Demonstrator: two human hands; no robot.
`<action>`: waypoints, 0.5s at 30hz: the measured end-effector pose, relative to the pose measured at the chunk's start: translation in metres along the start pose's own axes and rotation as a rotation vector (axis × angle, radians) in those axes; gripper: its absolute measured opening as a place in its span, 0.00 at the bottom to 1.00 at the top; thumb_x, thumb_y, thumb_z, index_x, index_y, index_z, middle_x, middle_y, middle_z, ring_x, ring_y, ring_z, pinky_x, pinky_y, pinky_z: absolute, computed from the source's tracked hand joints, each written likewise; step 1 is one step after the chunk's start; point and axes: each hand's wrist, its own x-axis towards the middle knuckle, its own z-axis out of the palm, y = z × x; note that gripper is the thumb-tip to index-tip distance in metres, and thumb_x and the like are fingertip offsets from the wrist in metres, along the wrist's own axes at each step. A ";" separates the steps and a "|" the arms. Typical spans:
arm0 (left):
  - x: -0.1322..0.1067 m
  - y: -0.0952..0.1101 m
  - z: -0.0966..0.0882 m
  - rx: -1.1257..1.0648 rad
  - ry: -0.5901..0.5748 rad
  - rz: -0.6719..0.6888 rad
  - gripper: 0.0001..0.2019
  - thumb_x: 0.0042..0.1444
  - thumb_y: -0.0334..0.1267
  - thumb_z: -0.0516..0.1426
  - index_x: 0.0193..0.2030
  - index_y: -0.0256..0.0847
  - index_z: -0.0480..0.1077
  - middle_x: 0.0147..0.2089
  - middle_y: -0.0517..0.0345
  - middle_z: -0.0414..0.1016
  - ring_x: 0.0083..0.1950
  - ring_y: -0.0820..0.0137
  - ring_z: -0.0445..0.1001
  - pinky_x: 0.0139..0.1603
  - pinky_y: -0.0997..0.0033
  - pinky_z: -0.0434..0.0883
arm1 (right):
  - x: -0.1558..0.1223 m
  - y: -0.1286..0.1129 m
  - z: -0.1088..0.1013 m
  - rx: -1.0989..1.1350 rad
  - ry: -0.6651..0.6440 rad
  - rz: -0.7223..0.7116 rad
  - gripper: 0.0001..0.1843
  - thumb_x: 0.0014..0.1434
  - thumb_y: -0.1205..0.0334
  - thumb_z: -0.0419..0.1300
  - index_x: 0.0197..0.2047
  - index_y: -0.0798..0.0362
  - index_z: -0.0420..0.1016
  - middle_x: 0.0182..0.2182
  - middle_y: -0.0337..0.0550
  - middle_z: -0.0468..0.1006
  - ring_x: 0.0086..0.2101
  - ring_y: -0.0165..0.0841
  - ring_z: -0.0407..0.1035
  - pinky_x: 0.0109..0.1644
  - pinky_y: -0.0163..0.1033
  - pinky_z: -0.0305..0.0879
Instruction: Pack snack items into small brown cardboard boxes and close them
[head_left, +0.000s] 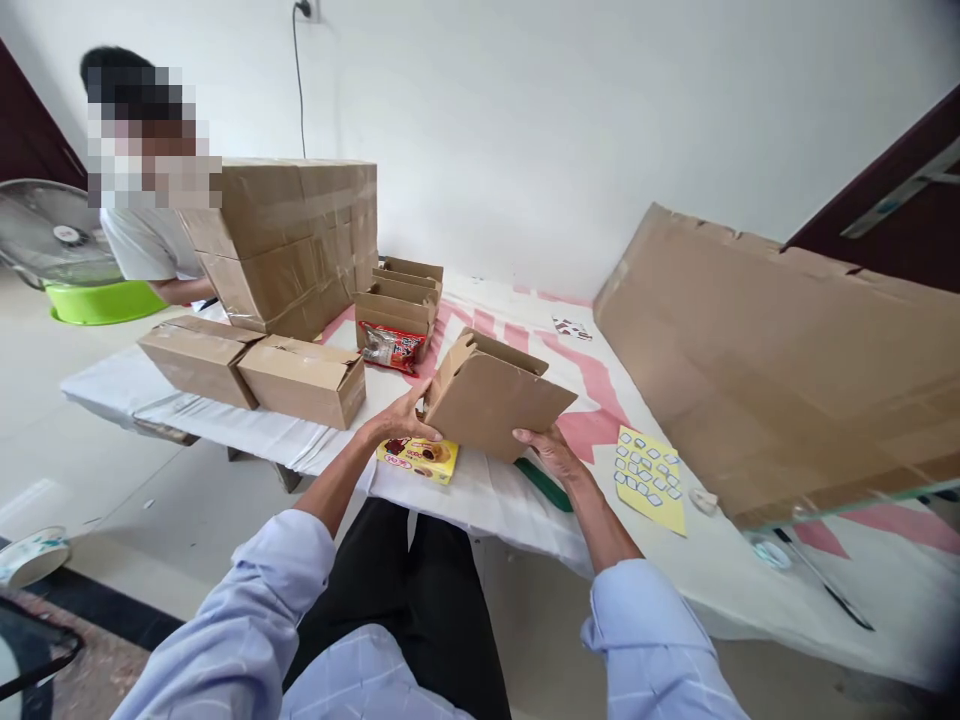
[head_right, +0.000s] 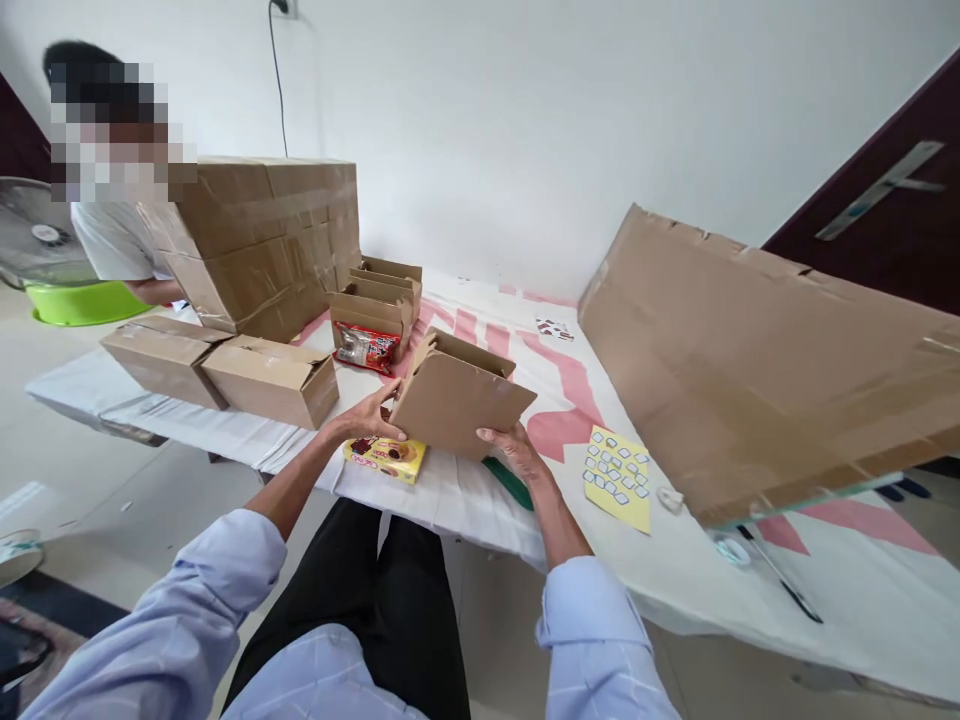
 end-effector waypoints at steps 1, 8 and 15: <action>-0.002 -0.002 -0.003 0.059 0.018 -0.010 0.63 0.42 0.58 0.76 0.81 0.41 0.56 0.75 0.35 0.68 0.77 0.39 0.65 0.75 0.41 0.67 | 0.001 0.000 -0.001 -0.005 0.022 -0.010 0.42 0.48 0.47 0.81 0.66 0.43 0.78 0.54 0.47 0.87 0.59 0.56 0.79 0.71 0.69 0.70; -0.015 0.005 -0.017 0.454 -0.239 -0.210 0.60 0.28 0.58 0.80 0.71 0.40 0.69 0.70 0.33 0.70 0.73 0.29 0.66 0.72 0.37 0.68 | 0.020 -0.004 0.001 -0.058 0.154 -0.117 0.48 0.45 0.47 0.83 0.67 0.42 0.74 0.56 0.49 0.86 0.58 0.55 0.78 0.65 0.68 0.74; -0.047 0.045 0.003 0.763 -0.111 -0.033 0.46 0.31 0.46 0.83 0.57 0.44 0.69 0.61 0.42 0.71 0.63 0.40 0.70 0.62 0.43 0.74 | 0.051 0.001 0.061 -0.092 0.048 -0.193 0.57 0.42 0.44 0.83 0.72 0.43 0.67 0.64 0.53 0.79 0.62 0.52 0.74 0.64 0.58 0.76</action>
